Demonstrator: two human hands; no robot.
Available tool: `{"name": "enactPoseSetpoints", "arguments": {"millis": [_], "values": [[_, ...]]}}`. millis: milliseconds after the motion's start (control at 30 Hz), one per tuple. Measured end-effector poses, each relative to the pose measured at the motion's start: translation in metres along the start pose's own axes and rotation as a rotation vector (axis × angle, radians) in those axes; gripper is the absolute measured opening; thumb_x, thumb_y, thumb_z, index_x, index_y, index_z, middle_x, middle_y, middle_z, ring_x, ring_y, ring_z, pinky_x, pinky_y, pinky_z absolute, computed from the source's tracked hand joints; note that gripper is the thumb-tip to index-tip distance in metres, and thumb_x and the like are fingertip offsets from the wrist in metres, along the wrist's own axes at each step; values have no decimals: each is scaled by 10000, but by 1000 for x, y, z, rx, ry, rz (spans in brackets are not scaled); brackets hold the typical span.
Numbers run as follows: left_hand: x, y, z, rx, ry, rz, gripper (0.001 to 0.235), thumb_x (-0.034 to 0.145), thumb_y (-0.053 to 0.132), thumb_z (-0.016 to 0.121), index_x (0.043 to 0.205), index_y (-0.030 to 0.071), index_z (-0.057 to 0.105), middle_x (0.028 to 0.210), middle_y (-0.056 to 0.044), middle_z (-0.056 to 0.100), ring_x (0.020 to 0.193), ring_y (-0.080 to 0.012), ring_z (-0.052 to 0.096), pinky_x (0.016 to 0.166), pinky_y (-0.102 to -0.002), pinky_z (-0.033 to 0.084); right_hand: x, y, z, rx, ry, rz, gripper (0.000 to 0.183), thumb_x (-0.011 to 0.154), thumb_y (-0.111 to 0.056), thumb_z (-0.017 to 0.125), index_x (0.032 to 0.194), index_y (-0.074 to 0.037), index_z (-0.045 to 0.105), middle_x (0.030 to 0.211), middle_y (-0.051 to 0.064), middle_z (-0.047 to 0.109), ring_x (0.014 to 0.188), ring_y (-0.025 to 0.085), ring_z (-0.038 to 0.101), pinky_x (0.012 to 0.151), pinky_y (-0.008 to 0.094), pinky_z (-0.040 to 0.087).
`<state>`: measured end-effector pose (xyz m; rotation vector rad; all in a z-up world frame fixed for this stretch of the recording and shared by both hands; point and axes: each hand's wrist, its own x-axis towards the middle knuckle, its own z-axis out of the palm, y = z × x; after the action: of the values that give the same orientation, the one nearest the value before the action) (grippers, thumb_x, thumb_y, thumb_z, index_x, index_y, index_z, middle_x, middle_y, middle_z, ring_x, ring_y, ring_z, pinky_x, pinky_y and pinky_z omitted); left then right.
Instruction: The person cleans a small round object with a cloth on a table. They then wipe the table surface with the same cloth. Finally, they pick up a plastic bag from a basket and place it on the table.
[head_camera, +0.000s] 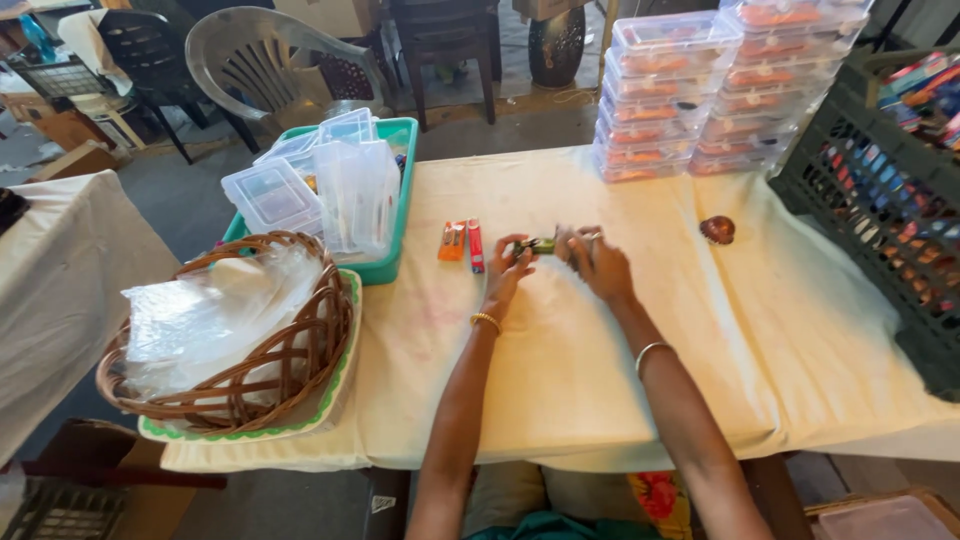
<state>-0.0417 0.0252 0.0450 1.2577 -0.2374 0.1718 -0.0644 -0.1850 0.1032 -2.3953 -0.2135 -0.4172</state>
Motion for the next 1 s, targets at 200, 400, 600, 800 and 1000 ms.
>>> {"name": "enactPoseSetpoints", "arguments": {"millis": [200, 400, 600, 800, 1000], "values": [[29, -49, -28, -291, 245, -157, 341, 1025, 287, 626, 1258, 53, 543, 965, -130, 709, 722, -226, 708, 662, -365, 620, -14, -38, 8, 5, 288, -577, 426, 999, -285, 674, 1344, -55, 577, 1165, 185, 646, 1004, 379, 662, 820, 467, 570], [18, -32, -27, -349, 184, -176, 364, 1034, 236, 532, 1352, 62, 564, 1124, -70, 700, 933, -147, 729, 817, -384, 643, -27, -70, -7, -61, 226, -680, 412, 990, -275, 671, 1343, -81, 581, 1088, 148, 642, 954, 357, 679, 764, 456, 570], [-10, 29, 13, -113, 10, -89, 570, 980, 182, 614, 1500, 217, 384, 1167, -45, 677, 1010, -170, 713, 880, -380, 592, -8, -24, 7, 117, 57, -181, 272, 1132, -360, 539, 1256, -119, 560, 861, 93, 744, 707, 291, 730, 635, 435, 561], [2, -16, 15, -289, 90, -223, 456, 1036, 278, 584, 1422, 108, 414, 1117, -29, 675, 952, -133, 709, 815, -365, 627, -9, -33, 10, -73, 239, -496, 421, 960, -251, 613, 1364, -136, 575, 1042, 145, 656, 921, 379, 671, 767, 478, 551], [24, -62, -1, -167, 153, -126, 427, 1100, 222, 612, 1472, 47, 497, 991, -32, 623, 750, -91, 585, 617, -262, 508, -15, -50, 18, -70, 115, -523, 449, 979, -255, 614, 1386, -82, 542, 1104, 190, 655, 929, 405, 662, 765, 486, 550]]}}
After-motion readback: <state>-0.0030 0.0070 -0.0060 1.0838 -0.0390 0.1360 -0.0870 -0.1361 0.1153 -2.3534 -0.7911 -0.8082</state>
